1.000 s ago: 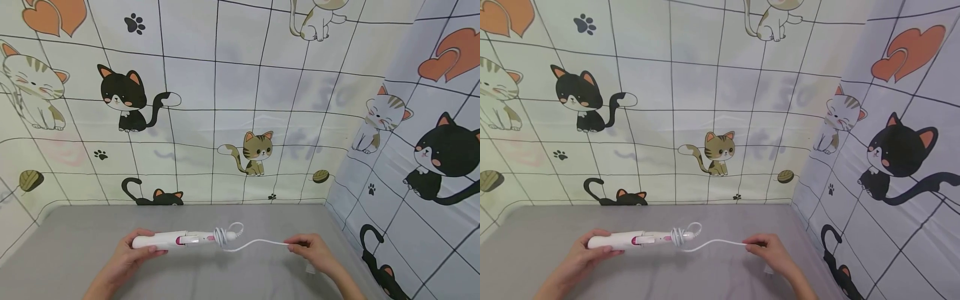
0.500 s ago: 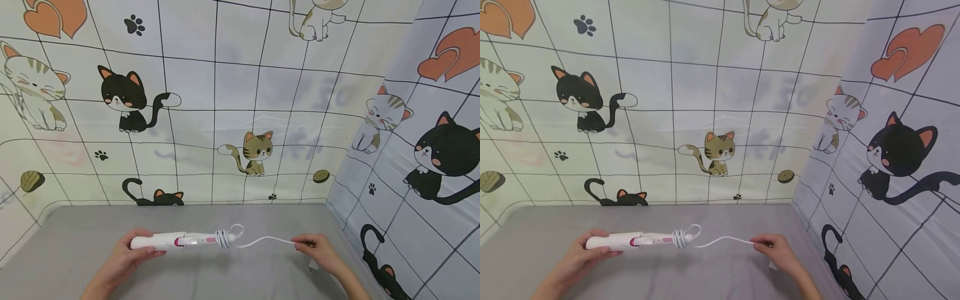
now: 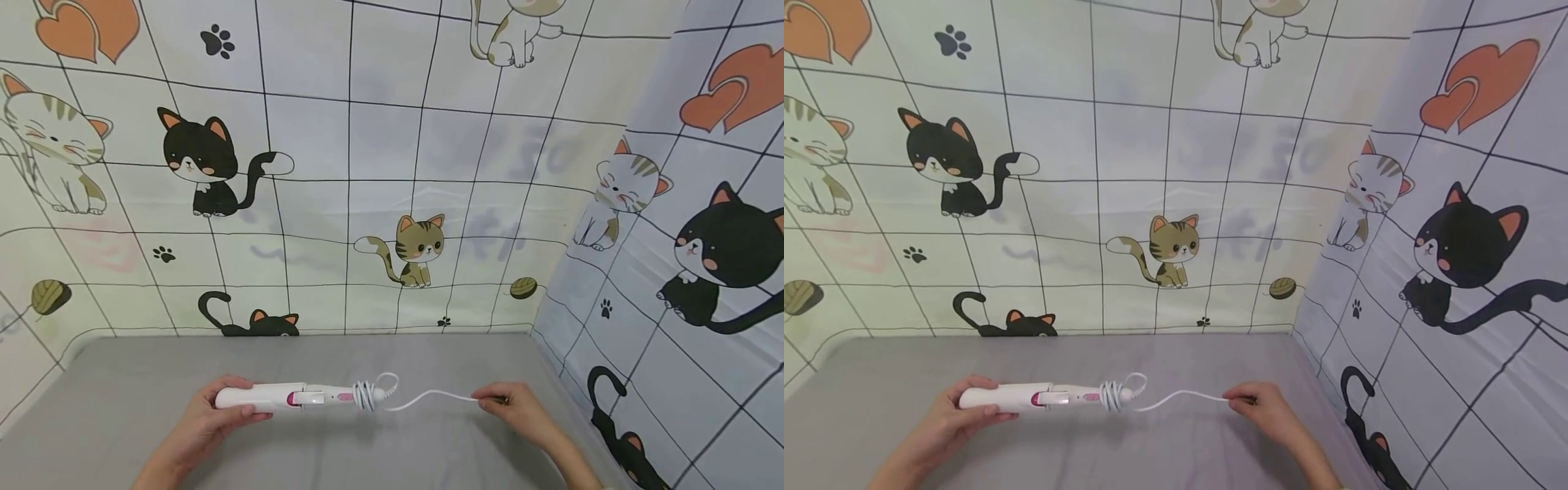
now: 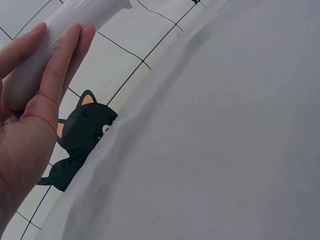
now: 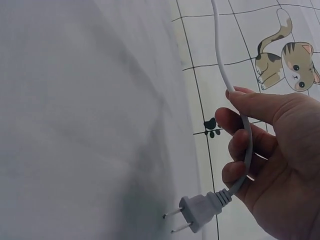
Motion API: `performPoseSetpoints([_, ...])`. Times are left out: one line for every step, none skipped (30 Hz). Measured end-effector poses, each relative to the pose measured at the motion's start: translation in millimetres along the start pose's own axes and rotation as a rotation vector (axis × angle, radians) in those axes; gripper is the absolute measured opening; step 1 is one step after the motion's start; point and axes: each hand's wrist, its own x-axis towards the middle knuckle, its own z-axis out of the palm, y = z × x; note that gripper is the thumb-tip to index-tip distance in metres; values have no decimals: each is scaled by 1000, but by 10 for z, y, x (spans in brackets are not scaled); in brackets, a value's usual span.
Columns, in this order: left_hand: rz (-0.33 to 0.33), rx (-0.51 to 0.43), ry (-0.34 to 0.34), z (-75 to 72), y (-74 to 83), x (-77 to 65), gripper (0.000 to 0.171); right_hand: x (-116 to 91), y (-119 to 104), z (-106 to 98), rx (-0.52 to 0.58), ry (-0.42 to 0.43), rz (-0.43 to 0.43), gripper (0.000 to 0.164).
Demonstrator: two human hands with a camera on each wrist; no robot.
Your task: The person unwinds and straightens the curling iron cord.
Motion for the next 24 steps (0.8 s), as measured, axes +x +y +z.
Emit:
performPoseSetpoints([-2, 5, 3, 2, 0, -2, 49, 2, -1, 9, -5, 1, -6, 15])
performPoseSetpoints([-3, 9, 7, 4, -1, -4, 49, 3, -4, 19, -13, 5, -9, 15])
performPoseSetpoints([-4, 12, 14, 4, -2, -5, 49, 5, -8, 30, -20, 7, -13, 16])
performPoseSetpoints([-6, 16, 21, 5, -2, -8, 49, 7, -13, 42, -27, 10, -13, 16])
performPoseSetpoints([-9, 17, 26, 4, -2, -12, 49, 9, -18, 52, -32, 13, -8, 17])
performPoseSetpoints([-12, 18, 34, 4, -3, -16, 49, 11, -22, 61, -42, 15, -5, 17])
performPoseSetpoints([-17, 16, 39, 3, -4, -21, 49, 14, -27, 71, -55, 17, 2, 18])
performPoseSetpoints([-20, 14, 41, 3, -5, -26, 49, 17, -29, 80, -68, 22, 11, 19])
performPoseSetpoints([-23, 10, 41, 3, -6, -30, 49, 22, -30, 88, -81, 26, 16, 19])
performPoseSetpoints([-26, 6, 39, 1, -8, -34, 49, 27, -34, 96, -93, 31, 22, 20])
performPoseSetpoints([-27, 2, 36, 0, -10, -37, 49, 32, -38, 105, -104, 38, 24, 21])
performPoseSetpoints([-26, -1, 35, 0, -12, -38, 50, 39, -44, 112, -112, 45, 20, 22])
performPoseSetpoints([-25, -4, 31, 0, -15, -38, 50, 45, -54, 117, -120, 53, 17, 22])
performPoseSetpoints([-24, -5, 30, 0, -16, -38, 50, 51, -66, 120, -126, 62, 12, 23])
performPoseSetpoints([-22, -6, 30, 0, -17, -38, 50, 59, -80, 125, -131, 71, 6, 23])
performPoseSetpoints([-22, -7, 30, 0, -18, -37, 50, 68, -94, 130, -136, 80, -2, 24])
performPoseSetpoints([-21, -7, 30, -1, -18, -37, 50, 78, -108, 139, -140, 89, -12, 24])
performPoseSetpoints([-21, -6, 32, -1, -17, -37, 50, 92, -120, 149, -140, 95, -24, 25])
performPoseSetpoints([-21, -5, 34, -1, -16, -37, 50, 107, -133, 162, -141, 102, -38, 25])
performPoseSetpoints([-21, -4, 35, -1, -15, -37, 50, 128, -141, 177, -138, 105, -51, 25])
performPoseSetpoints([-21, -1, 37, 0, -15, -37, 50, 150, -151, 195, -132, 104, -70, 25])
performPoseSetpoints([-21, 0, 38, 0, -15, -37, 50, 175, -160, 214, -123, 100, -87, 26])
performPoseSetpoints([-20, 3, 40, 1, -15, -38, 50, 202, -167, 237, -114, 97, -102, 27])
performPoseSetpoints([-20, 6, 41, 2, -16, -38, 50, 230, -175, 260, -101, 90, -114, 28])
